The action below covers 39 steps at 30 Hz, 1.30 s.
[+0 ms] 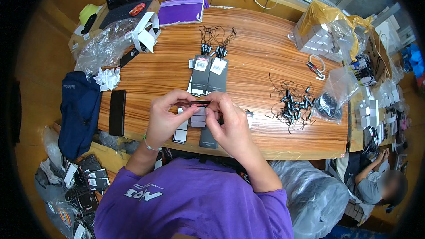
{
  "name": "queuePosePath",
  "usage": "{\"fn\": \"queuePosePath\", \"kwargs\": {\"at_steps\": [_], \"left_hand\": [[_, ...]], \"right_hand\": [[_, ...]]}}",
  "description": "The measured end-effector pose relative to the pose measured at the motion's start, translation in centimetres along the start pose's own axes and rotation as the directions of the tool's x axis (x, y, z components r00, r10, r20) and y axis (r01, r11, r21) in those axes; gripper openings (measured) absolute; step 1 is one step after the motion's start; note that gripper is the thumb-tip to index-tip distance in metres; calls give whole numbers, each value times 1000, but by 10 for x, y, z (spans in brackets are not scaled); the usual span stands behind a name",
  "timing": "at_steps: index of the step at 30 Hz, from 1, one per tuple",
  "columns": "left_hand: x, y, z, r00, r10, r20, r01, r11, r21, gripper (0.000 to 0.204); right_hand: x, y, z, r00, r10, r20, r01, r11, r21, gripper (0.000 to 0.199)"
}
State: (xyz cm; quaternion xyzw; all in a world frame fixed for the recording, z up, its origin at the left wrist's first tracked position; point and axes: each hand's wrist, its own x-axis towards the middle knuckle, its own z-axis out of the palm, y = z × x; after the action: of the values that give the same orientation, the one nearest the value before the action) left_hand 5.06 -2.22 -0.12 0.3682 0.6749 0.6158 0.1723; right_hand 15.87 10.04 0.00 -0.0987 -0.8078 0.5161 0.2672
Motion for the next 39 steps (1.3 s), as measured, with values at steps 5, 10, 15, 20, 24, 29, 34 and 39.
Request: {"fn": "queuePosePath", "kwargs": {"at_steps": [5,10,15,20,24,29,34,39], "left_hand": [[6,8,8,996,84,39,-87,993,84,13],[8,10,10,996,84,40,-87,994,64,13],[8,11,10,992,103,69,-108,991,78,14],[9,11,11,983,166,82,-176,975,134,14],[10,6,11,973,212,97,-224,963,149,14],[4,4,13,960,269,77,-279,941,192,14],[10,4,14,908,412,82,-416,855,310,17],[12,-1,17,782,611,125,-573,626,529,21]], "right_hand": [[-1,8,-2,981,-146,-126,136,987,-91,23],[-5,12,-4,991,-23,-131,44,985,165,24],[-4,14,-5,991,69,-111,-28,942,335,25],[-4,16,-3,992,77,-99,-41,943,330,27],[-2,12,-9,991,132,-30,-111,917,384,29],[-1,7,-13,996,89,-9,-86,983,159,30],[2,3,-6,985,110,-133,-73,963,259,27],[5,10,-17,951,295,88,-303,846,439,10]]}}
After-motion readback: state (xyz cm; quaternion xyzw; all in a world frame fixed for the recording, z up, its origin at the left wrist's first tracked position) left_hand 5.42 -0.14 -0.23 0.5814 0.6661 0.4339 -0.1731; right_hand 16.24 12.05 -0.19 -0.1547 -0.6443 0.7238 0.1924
